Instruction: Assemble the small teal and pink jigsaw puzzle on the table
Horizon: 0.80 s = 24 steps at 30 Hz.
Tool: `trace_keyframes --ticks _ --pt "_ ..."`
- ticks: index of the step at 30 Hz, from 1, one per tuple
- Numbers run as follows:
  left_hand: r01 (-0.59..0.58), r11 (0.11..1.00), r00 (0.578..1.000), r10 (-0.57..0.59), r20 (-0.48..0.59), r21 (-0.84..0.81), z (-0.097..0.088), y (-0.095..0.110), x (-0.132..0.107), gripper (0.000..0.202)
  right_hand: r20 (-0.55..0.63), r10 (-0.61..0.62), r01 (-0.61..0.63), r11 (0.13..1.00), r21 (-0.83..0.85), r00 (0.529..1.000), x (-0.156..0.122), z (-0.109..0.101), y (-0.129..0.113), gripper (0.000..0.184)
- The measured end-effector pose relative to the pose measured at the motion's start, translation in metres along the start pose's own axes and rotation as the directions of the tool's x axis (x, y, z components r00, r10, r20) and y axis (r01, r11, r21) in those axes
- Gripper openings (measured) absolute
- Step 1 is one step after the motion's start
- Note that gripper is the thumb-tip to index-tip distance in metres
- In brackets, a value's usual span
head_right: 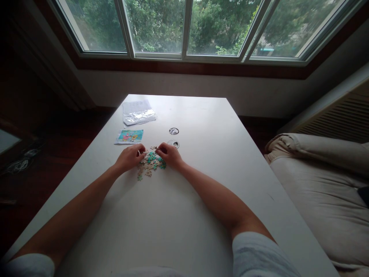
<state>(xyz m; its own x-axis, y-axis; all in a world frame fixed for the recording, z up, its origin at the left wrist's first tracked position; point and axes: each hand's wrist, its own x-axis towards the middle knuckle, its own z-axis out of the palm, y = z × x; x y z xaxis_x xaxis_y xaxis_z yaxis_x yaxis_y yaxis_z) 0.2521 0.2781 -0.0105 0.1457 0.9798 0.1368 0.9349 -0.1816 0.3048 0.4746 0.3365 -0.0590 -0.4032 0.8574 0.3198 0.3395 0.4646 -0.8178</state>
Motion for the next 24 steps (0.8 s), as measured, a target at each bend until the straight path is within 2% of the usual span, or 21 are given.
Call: trace_keyframes --ticks 18,24 --pt "0.018 0.999 1.000 -0.018 0.000 -0.029 0.006 -0.001 0.001 0.023 -0.003 0.004 -0.004 0.999 0.040 1.000 0.000 -0.001 -0.002 0.019" --pt "-0.001 1.000 1.000 0.001 -0.007 -0.015 0.010 -0.001 0.000 0.015 -0.013 -0.023 0.023 1.000 0.010 1.000 -0.001 -0.002 -0.004 0.017"
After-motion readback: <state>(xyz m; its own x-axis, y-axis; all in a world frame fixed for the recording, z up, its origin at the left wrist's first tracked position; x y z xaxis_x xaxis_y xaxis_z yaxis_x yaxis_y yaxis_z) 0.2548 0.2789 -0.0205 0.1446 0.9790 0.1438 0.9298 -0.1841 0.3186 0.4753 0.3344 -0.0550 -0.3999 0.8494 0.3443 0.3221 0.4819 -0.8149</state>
